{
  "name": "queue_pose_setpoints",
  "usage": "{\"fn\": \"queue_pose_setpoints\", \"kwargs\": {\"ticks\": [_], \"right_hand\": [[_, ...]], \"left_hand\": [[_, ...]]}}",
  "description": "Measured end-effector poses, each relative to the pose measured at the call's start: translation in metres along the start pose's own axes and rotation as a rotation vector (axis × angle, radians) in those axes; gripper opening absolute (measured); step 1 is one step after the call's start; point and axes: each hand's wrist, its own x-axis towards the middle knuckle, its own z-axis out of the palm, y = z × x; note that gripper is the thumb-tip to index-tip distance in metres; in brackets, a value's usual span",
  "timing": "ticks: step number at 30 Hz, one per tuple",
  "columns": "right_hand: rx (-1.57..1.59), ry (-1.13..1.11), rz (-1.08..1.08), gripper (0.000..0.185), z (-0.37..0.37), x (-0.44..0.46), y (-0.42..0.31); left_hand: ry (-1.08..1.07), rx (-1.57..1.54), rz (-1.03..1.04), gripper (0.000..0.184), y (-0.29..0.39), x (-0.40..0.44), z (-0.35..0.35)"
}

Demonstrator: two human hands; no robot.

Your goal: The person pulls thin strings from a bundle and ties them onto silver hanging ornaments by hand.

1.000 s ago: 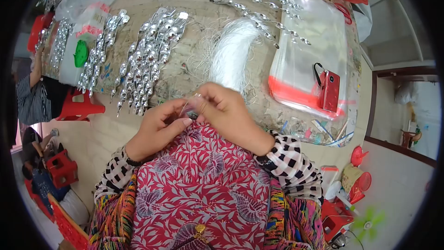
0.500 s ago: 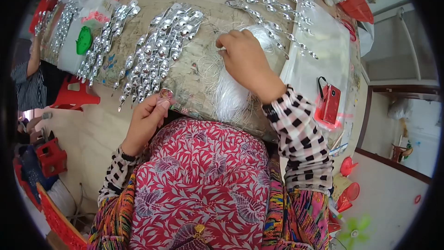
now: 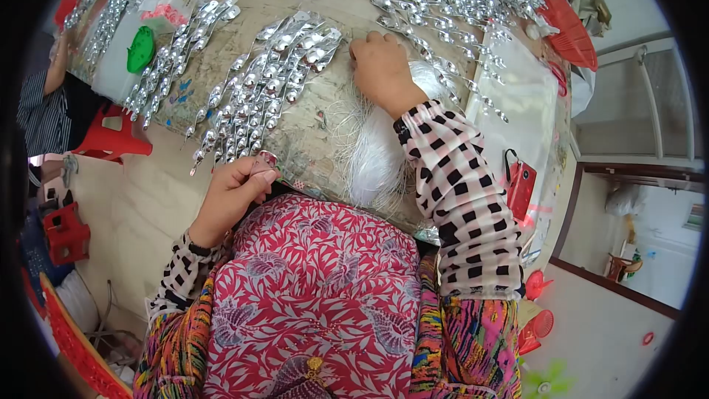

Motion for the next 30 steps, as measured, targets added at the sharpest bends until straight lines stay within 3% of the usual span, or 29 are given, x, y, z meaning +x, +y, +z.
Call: {"fn": "queue_pose_setpoints", "kwargs": {"ticks": [7, 10, 12, 15, 16, 18, 24, 30], "right_hand": [[-0.017, 0.000, -0.113, 0.011, 0.003, 0.004, 0.010], [0.211, -0.017, -0.088, 0.010, -0.010, 0.005, 0.016], [0.543, -0.040, 0.135, 0.010, -0.023, -0.003, 0.015], [0.786, -0.167, 0.287, 0.014, -0.041, -0.014, 0.013], [0.784, -0.162, 0.292, 0.014, -0.036, -0.017, 0.018], [1.139, -0.134, 0.155, 0.012, -0.022, -0.025, 0.028], [0.960, -0.189, 0.130, 0.009, -0.047, -0.048, 0.000], [0.988, -0.130, 0.085, 0.007, -0.047, -0.058, -0.002]], "left_hand": [[-0.019, 0.030, -0.033, 0.016, 0.006, 0.000, 0.002], [-0.037, 0.036, -0.008, 0.015, 0.004, 0.002, -0.003], [-0.016, 0.031, -0.006, 0.014, 0.010, 0.004, 0.000], [-0.002, 0.027, 0.020, 0.011, 0.013, 0.013, 0.006], [-0.001, 0.026, 0.038, 0.011, 0.014, 0.017, 0.008], [0.010, 0.010, 0.022, 0.012, 0.027, 0.026, 0.015], [0.013, -0.041, 0.073, 0.025, 0.049, 0.066, 0.035], [-0.016, -0.004, 0.172, 0.030, 0.055, 0.098, 0.053]]}}
